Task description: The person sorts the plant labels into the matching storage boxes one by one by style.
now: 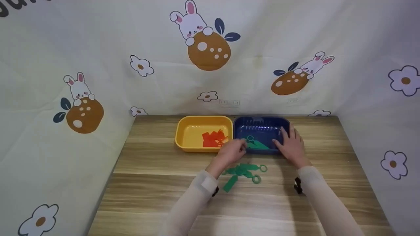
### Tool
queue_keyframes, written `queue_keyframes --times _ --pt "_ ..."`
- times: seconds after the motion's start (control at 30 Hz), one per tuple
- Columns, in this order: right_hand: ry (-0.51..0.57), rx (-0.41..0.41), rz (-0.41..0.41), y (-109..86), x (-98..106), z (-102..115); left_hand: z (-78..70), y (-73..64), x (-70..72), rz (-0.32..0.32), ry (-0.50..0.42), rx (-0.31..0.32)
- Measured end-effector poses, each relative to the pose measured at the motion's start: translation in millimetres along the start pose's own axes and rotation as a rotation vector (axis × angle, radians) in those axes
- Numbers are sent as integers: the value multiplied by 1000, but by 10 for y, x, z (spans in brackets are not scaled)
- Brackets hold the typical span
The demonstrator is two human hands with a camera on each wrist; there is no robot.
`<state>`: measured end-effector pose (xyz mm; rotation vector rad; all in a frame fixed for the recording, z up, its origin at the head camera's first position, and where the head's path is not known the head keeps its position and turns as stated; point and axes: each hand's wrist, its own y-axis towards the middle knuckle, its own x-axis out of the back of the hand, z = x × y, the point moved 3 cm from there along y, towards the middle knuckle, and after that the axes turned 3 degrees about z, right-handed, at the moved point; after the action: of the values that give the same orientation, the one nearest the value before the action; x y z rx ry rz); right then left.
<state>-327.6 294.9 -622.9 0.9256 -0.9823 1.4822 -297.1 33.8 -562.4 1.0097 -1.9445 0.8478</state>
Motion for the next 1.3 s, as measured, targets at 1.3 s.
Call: queue_keyframes --times 1.3 --pt "3 -10 13 1 22 15 296 -419 -466 174 -48 136"
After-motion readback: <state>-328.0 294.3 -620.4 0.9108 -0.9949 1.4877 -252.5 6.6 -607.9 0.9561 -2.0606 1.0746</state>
